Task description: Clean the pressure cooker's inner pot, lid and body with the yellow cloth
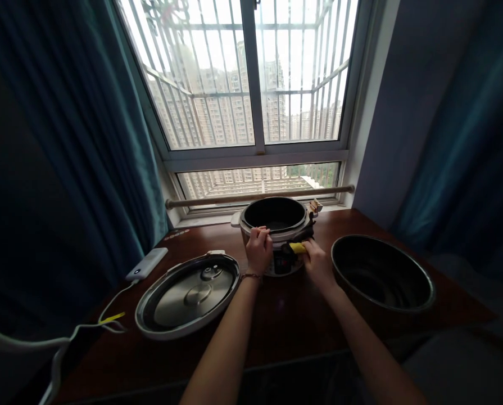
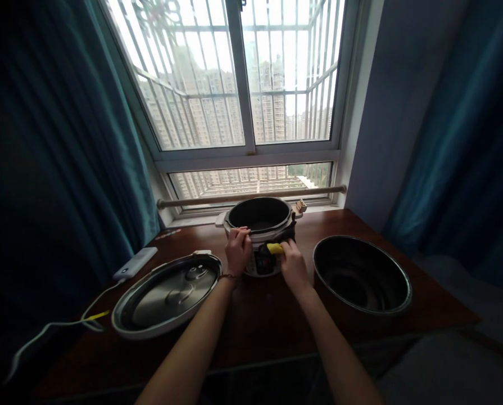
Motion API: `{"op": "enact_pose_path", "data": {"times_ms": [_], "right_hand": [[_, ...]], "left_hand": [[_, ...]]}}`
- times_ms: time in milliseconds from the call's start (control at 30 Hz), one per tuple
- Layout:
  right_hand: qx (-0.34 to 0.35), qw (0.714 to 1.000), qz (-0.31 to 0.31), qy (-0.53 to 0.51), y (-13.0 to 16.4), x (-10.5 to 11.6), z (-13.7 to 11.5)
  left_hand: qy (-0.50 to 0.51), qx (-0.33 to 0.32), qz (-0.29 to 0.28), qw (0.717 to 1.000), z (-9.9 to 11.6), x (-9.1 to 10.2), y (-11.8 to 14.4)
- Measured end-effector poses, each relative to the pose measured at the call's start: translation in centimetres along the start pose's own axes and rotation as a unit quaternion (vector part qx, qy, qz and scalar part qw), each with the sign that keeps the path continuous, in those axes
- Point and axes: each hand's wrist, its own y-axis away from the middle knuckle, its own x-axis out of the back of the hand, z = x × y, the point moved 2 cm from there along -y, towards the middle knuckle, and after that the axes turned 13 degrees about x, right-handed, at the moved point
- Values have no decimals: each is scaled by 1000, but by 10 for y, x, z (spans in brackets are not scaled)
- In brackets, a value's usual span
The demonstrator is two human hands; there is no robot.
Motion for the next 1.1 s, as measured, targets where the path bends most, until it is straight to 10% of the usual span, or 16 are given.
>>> {"op": "enact_pose_path", "data": {"times_ms": [133,367,500,700,867,900,1100], "right_hand": [[-156,956,111,-223,48,-16,23],[-339,605,235,-681,88,-17,22],[-363,526,201,-742,87,-4,5],[-320,504,133,-791,85,-4,-19],[-358,533,76,-763,104,-30,-15],[-379,557,68,-736,111,-36,-9],[-481,701,105,-516,148,-50,29]], "left_hand": [[-1,6,-1,1000,1,1,0],[9,26,6,1000,0,-3,0],[25,42,-22,999,7,5,-3],[189,229,-80,951,31,30,60],[431,572,-299,631,19,32,156],[436,601,-282,608,11,33,168],[317,551,-207,744,-35,40,186]]}}
